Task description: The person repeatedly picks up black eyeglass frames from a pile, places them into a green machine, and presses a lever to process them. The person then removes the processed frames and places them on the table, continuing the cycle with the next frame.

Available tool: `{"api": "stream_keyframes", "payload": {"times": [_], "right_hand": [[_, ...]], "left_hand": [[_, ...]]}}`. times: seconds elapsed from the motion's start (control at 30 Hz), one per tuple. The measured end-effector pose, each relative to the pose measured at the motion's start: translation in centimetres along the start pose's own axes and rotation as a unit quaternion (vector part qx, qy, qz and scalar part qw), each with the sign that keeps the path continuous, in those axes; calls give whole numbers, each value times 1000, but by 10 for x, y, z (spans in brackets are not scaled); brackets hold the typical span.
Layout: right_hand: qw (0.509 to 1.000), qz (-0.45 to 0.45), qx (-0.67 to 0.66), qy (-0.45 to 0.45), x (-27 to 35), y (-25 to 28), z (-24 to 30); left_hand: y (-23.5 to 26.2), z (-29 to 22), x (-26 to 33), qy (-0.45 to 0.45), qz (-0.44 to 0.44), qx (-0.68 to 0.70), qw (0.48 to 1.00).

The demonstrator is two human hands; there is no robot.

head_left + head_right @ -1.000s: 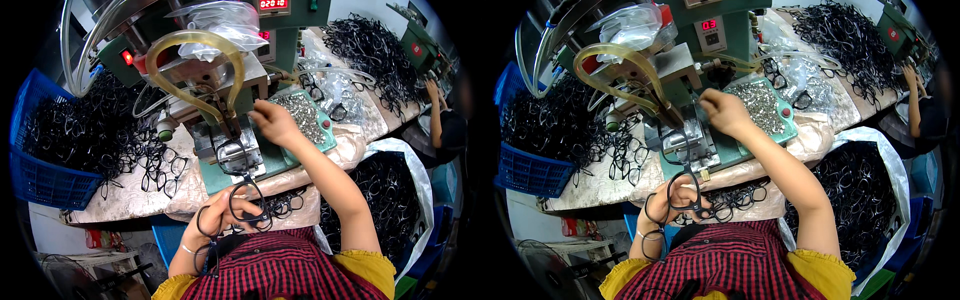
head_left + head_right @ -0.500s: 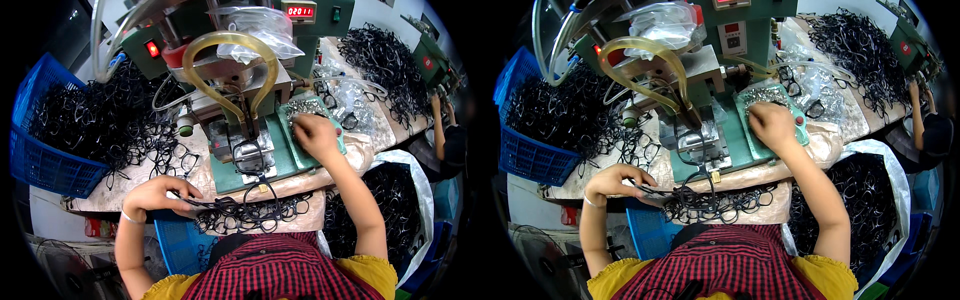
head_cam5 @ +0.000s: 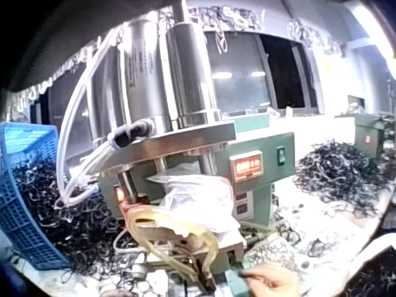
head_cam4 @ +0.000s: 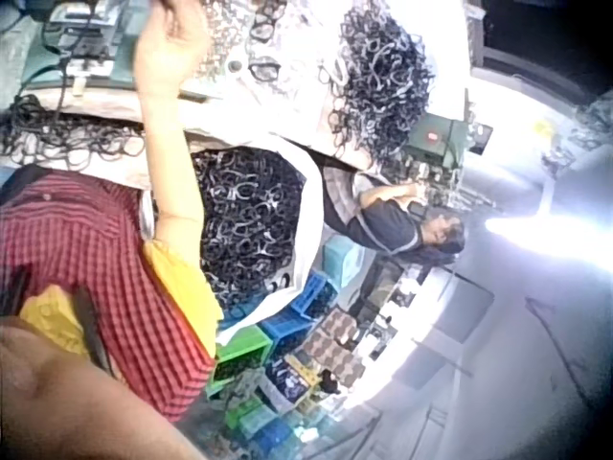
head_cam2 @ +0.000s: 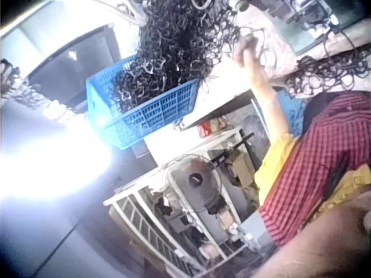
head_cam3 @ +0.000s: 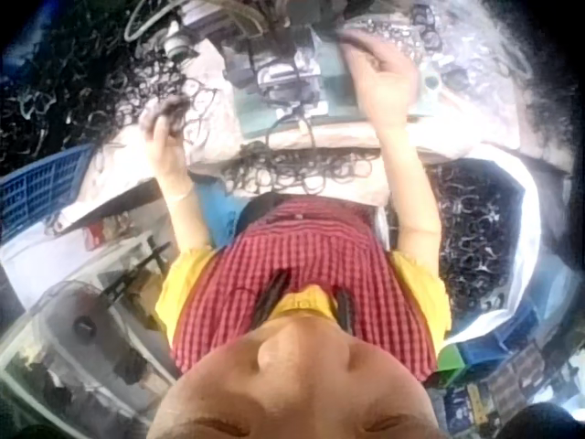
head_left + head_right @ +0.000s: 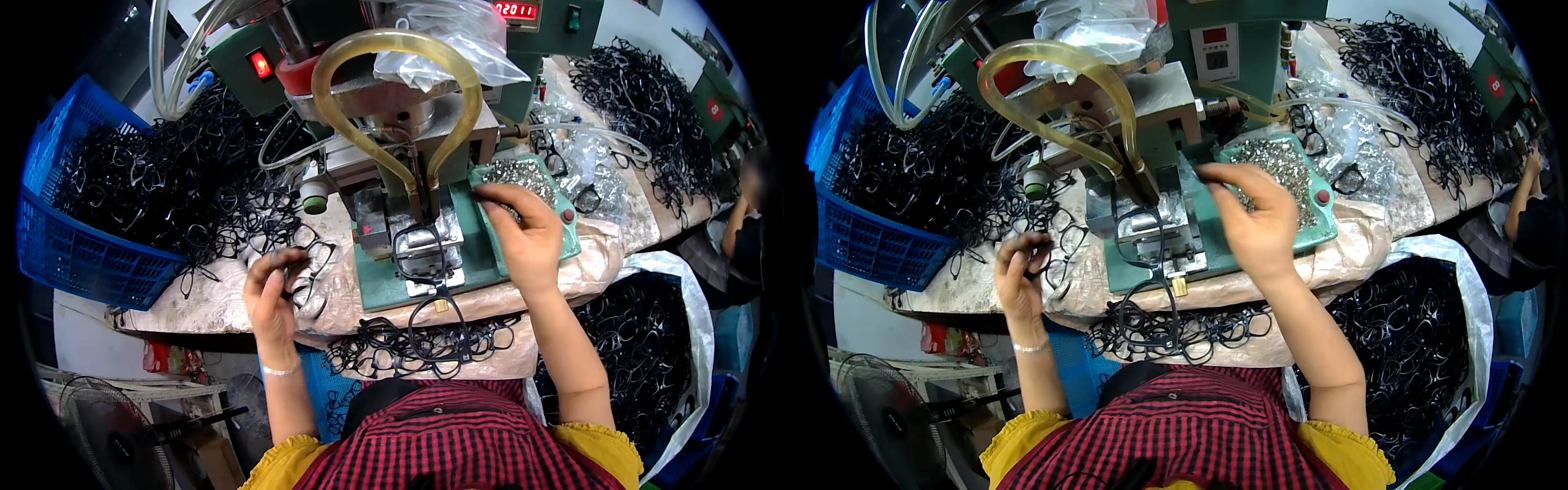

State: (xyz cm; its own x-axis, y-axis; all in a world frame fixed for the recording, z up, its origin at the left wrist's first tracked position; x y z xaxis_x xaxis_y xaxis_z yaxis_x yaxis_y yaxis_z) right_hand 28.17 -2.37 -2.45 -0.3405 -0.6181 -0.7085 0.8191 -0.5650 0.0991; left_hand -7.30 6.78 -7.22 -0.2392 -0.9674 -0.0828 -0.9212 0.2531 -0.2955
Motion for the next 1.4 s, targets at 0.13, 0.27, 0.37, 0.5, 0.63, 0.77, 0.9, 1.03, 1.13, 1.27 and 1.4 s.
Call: {"api": "stream_keyframes", "payload": {"times": [0.13,0.27,0.37,0.5,0.63,0.77,0.9,1.03,1.13,1.27,1.4], "right_hand": [[984,-16,-147,-96,7,-46,-5],[973,-5,-194,-128,8,-50,-3],[945,-12,-268,-187,4,-58,11],[936,-30,-277,-213,5,-57,35],[995,92,-5,-29,4,-22,30],[890,134,437,-7,22,31,-34],[898,91,428,47,34,46,-50],[936,24,351,12,17,59,-49],[945,-14,325,-37,13,70,-56],[950,41,309,23,16,52,-60],[920,188,268,217,-13,-7,-45]], "left_hand": [[0,21,-9,69,-101,80,989],[-120,-97,12,-232,31,-113,966],[-155,-133,3,-388,-50,-306,868],[-156,-128,-17,-289,-24,-155,944],[-167,-101,26,-145,72,-187,969],[-176,-5,53,260,276,10,925],[-214,38,57,475,365,201,775],[-217,49,53,506,302,262,764],[-220,49,53,497,293,329,748],[-219,51,55,486,305,356,737],[-222,53,50,475,339,342,737]]}}
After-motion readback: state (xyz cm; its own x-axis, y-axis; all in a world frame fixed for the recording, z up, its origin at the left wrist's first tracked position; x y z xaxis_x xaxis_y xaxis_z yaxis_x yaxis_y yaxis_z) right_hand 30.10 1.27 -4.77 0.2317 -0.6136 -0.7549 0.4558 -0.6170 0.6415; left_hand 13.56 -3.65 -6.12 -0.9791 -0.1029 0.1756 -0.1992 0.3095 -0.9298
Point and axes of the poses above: each hand's wrist, its own x-axis away from the middle knuckle, its own y-axis out of the back of the hand, z = x × y, the point moved 8 cm from there along -x, towards the middle knuckle, and after that the axes turned 14 degrees about y, right-handed, at the moved point
